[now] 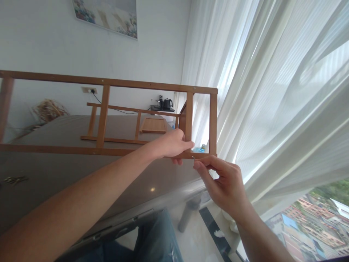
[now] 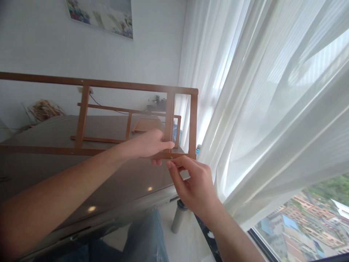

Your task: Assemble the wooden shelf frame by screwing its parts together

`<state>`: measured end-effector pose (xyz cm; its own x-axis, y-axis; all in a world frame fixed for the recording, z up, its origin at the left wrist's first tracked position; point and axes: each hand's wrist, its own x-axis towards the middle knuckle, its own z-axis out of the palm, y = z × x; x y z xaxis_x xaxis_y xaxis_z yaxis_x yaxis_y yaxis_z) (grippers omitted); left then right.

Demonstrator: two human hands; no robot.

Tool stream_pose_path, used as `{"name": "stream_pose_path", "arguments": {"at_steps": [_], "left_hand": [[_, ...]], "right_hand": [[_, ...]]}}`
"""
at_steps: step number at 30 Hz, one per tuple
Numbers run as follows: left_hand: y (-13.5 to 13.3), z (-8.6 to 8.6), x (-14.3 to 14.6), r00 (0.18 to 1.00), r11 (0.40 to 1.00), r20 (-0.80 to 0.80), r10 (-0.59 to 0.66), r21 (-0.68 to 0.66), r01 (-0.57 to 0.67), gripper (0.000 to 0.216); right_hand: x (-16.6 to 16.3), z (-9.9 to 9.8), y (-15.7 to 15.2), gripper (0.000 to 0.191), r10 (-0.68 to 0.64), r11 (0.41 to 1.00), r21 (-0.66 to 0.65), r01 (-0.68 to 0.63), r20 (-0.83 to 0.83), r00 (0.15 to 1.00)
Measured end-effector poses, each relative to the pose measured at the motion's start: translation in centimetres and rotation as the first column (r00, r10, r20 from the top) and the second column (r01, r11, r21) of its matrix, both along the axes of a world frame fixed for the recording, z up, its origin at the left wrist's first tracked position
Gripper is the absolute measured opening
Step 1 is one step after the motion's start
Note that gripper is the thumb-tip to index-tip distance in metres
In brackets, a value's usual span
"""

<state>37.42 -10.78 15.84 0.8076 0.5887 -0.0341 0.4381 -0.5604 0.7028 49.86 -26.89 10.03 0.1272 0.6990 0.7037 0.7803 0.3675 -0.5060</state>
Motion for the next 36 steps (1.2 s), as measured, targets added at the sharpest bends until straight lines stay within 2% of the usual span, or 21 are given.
{"name": "stream_pose_path", "arguments": {"at_steps": [4, 8, 10, 12, 15, 19, 22, 28, 36], "left_hand": [[0.0, -0.1, 0.0, 1.000, 1.000, 0.004, -0.008, 0.004, 0.008, 0.041], [0.2, -0.2, 0.1, 1.000, 1.000, 0.011, -0.013, 0.003, 0.013, 0.039], [0.2, -0.2, 0.2, 1.000, 1.000, 0.017, -0.019, -0.003, 0.019, 0.039], [0.3, -0.3, 0.2, 1.000, 1.000, 0.021, -0.022, -0.012, 0.022, 0.038], [0.6, -0.5, 0.1, 1.000, 1.000, 0.025, -0.011, -0.028, 0.012, 0.040], [1.0, -0.9, 0.0, 0.999, 0.997, 0.045, -0.024, -0.065, 0.027, 0.044], [1.0, -0.9, 0.0, 0.998, 0.994, 0.055, -0.040, -0.102, 0.046, 0.044], [0.9, -0.5, 0.2, 0.998, 0.983, 0.065, -0.016, -0.179, 0.027, 0.039], [1.7, -0.4, 0.1, 0.990, 0.916, 0.135, -0.030, -0.392, 0.081, 0.052]], "right_hand": [[0.0, -0.1, 0.8, 0.021, -0.024, 1.000, 0.008, 0.025, -0.117, 0.993], [0.3, -0.7, 1.5, 0.014, 0.066, 0.998, 0.034, -0.058, -0.310, 0.948], [0.3, -1.0, 1.6, 0.014, 0.101, 0.994, 0.076, -0.079, -0.336, 0.937], [0.4, -1.1, 1.6, 0.012, 0.084, 0.993, 0.102, -0.056, -0.296, 0.951], [0.6, -1.0, 1.3, 0.008, 0.000, 0.989, 0.148, 0.020, -0.134, 0.991], [0.6, -0.7, 1.0, 0.010, -0.073, 0.973, 0.219, 0.067, 0.016, 0.997], [0.5, -0.8, 0.8, 0.011, -0.056, 0.982, 0.176, 0.062, -0.038, 0.998], [0.5, -1.4, 0.7, 0.012, 0.048, 0.996, 0.087, -0.027, -0.260, 0.964], [0.8, -1.0, 1.0, 0.011, 0.176, 0.983, 0.040, -0.176, -0.428, 0.886]]}}
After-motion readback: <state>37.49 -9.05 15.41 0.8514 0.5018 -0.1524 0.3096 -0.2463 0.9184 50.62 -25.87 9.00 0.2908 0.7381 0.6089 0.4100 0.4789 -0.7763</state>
